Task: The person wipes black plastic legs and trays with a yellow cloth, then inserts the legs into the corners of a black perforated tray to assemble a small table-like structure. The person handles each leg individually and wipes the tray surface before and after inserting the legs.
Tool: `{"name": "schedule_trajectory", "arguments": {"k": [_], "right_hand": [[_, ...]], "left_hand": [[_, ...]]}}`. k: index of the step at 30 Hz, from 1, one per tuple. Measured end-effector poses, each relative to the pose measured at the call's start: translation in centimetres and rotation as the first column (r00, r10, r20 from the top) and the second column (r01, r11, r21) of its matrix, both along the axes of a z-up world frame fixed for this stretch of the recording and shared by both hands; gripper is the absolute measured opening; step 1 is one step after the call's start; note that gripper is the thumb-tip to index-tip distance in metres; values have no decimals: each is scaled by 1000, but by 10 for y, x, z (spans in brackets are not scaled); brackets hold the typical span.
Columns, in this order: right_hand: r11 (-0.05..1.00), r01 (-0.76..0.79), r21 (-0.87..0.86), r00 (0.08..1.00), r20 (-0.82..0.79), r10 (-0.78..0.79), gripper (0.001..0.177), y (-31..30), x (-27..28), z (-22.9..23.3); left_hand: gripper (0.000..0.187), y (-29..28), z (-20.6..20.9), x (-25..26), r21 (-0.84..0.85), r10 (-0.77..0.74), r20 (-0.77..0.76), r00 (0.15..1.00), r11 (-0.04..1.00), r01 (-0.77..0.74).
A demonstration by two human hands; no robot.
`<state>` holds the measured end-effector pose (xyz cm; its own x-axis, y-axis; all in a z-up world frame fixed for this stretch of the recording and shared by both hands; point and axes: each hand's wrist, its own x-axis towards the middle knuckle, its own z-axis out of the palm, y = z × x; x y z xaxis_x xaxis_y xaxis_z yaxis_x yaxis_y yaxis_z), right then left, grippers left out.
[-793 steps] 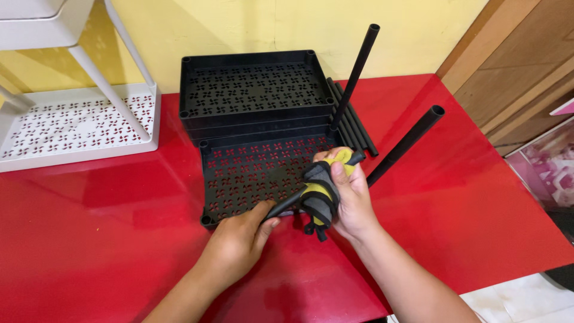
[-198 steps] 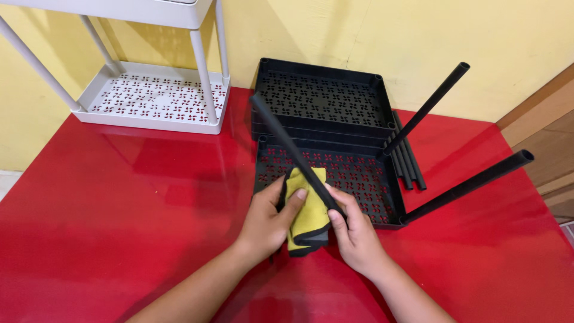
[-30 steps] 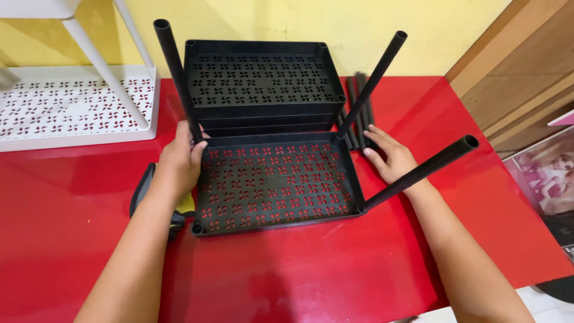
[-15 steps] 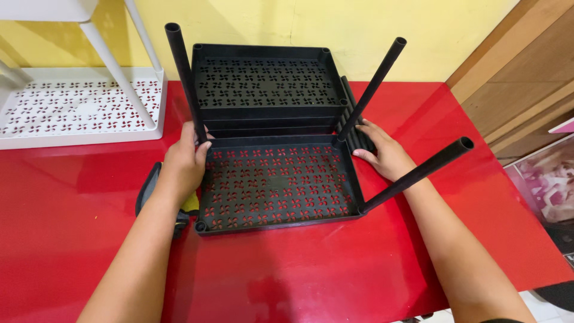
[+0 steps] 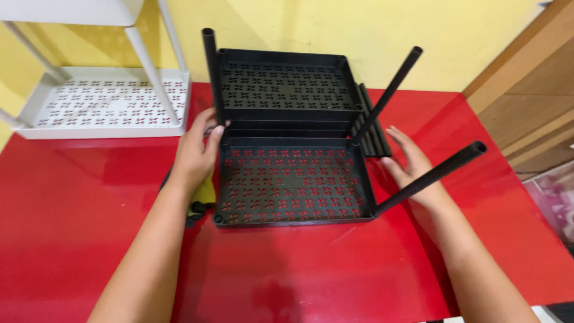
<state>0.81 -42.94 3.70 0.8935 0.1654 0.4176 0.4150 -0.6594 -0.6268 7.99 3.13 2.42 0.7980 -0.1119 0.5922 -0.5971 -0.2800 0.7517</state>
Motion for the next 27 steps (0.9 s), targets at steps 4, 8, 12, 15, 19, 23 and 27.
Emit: {"name": "schedule_trajectory", "arguments": {"k": [4, 8, 12, 15, 19, 23, 27], "right_hand": [[917, -259, 305, 951, -86, 297, 72, 12, -37, 16], [912, -307, 271, 856, -340, 389, 70, 25, -68, 27], [963, -238, 125, 830, -489, 269, 46, 34, -74, 22], [946, -219, 239, 808, -499, 313, 24, 33, -73, 14], [931, -174, 321, 804, -499, 323, 13, 29, -75, 5], [930, -177, 322, 797, -508, 327, 12, 28, -74, 4], [938, -171, 303, 811, -498, 309, 13, 34, -75, 9]], "left_hand": [[32, -3, 2, 3, -8, -10, -58, 998, 1000, 10], [22, -2, 5, 5, 22, 26, -72, 997, 999, -25], [21, -5, 6, 4, 22, 25, -18, 1000, 999, -25], [22, -9, 4, -2, 51, 109, 61, 992, 992, -112], [24, -11, 3, -3, 26, 240, -6, 971, 971, -240], [26, -10, 0, -3, 28, 211, 73, 975, 977, -213], [28, -12, -4, -4, 169, 303, 112, 946, 933, -318]]}}
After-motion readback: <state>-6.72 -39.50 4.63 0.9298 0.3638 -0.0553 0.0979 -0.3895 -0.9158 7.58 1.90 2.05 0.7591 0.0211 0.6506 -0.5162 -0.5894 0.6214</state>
